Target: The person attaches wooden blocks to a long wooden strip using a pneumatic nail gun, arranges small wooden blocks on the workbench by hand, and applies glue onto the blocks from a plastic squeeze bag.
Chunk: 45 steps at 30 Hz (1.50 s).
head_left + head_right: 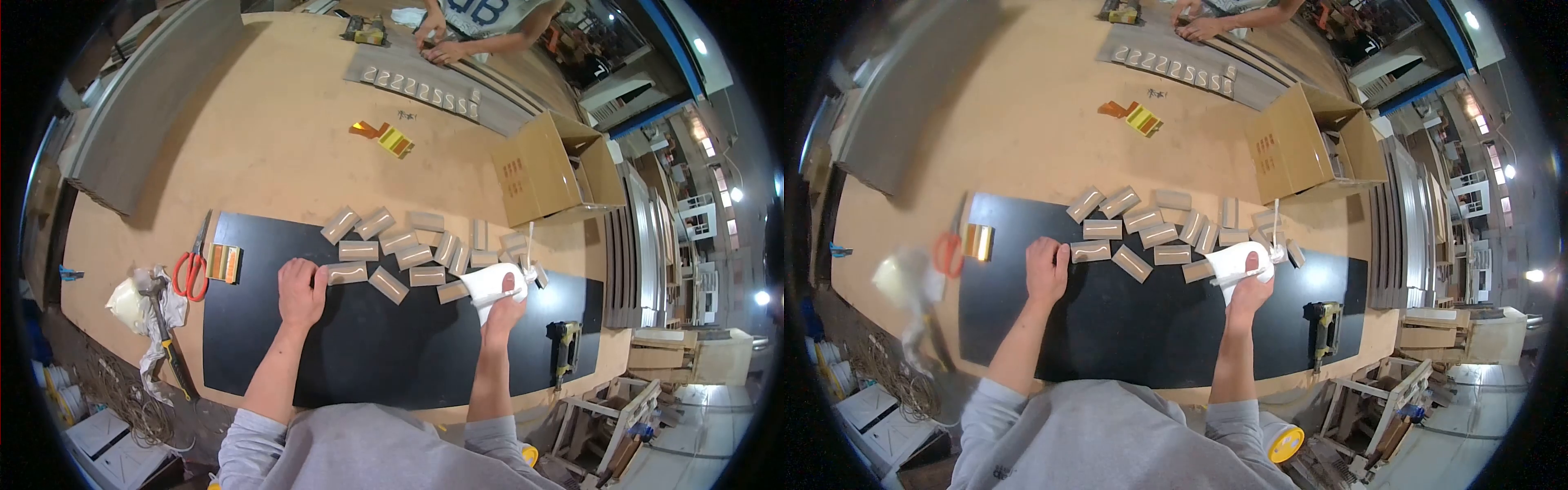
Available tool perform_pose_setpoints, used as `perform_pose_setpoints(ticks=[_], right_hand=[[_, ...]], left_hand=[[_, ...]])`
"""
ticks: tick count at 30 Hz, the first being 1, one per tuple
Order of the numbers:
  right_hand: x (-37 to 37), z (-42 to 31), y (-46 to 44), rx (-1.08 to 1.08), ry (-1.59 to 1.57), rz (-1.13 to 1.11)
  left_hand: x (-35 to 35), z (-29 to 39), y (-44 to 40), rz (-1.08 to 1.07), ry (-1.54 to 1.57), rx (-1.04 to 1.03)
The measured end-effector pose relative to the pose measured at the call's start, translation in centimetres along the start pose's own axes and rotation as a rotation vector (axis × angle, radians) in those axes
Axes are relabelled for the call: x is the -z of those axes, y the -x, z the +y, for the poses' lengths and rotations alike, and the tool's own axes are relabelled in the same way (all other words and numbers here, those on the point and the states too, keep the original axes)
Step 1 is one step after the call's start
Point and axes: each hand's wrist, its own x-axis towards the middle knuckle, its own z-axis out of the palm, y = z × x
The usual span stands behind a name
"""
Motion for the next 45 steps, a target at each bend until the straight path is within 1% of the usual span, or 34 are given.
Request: perform_pose_setpoints(ticks=[2,5,9,12,15,18,19,22,28,31,35,38,39,42,43,45], right_hand=[[0.9,-0.1,0.6,-0.047,0.022,-0.028],[1.4,0.2,1.4,-0.035,0.115,-0.059],[2.0,1.5,1.4,-0.029,0.144,-0.131],[2.2,1.7,1.3,-0.005,0.191,-0.119],[2.0,0.9,0.8,0.039,0.246,-0.035],[2.3,0.3,0.0,0.055,0.225,-0.037],[2.3,0.1,-0.3,0.052,0.217,-0.007],[2.7,0.4,-1.2,0.078,0.213,-0.015],[2.8,-0.3,-0.8,0.143,0.372,-0.044],[3.1,0.2,-0.9,0.106,0.167,-0.061],[0.2,-1.8,-0.4,-0.165,-0.329,-0.158],[-2.9,0.1,-2.0,-0.207,-0.352,-0.208],[-4.1,0.3,-2.2,-0.153,-0.266,-0.297],[-8.8,2.1,-3.9,-0.037,-0.235,-0.307],[-10.0,2.3,-4.4,-0.016,-0.269,-0.335],[-12.3,2.3,-4.8,-0.028,-0.235,-0.295]], left_hand=[[0.0,0.0,0.1,-0.007,0.000,-0.002],[0.2,0.2,-0.1,-0.007,0.004,-0.004],[0.2,0.4,-0.2,0.003,0.009,-0.014],[0.3,0.5,-0.2,0.002,0.002,-0.003],[0.3,0.6,-0.2,0.004,0.003,-0.002],[0.2,0.5,-0.2,0.008,0.010,0.000],[0.2,0.5,-0.2,0.006,0.008,0.000],[0.2,0.4,-0.2,0.001,0.001,0.002],[0.0,0.3,-0.1,-0.007,0.003,0.004],[0.2,0.3,-0.1,0.004,0.006,0.015],[0.4,0.5,-0.1,-0.011,-0.005,0.021],[0.3,0.6,-0.3,-0.017,-0.008,0.022],[0.3,0.6,-0.2,-0.014,-0.011,0.027],[0.3,0.5,-0.3,0.000,-0.003,0.012],[0.3,0.5,-0.3,0.001,-0.003,0.013],[0.5,0.7,-0.3,-0.010,0.002,0.032]])
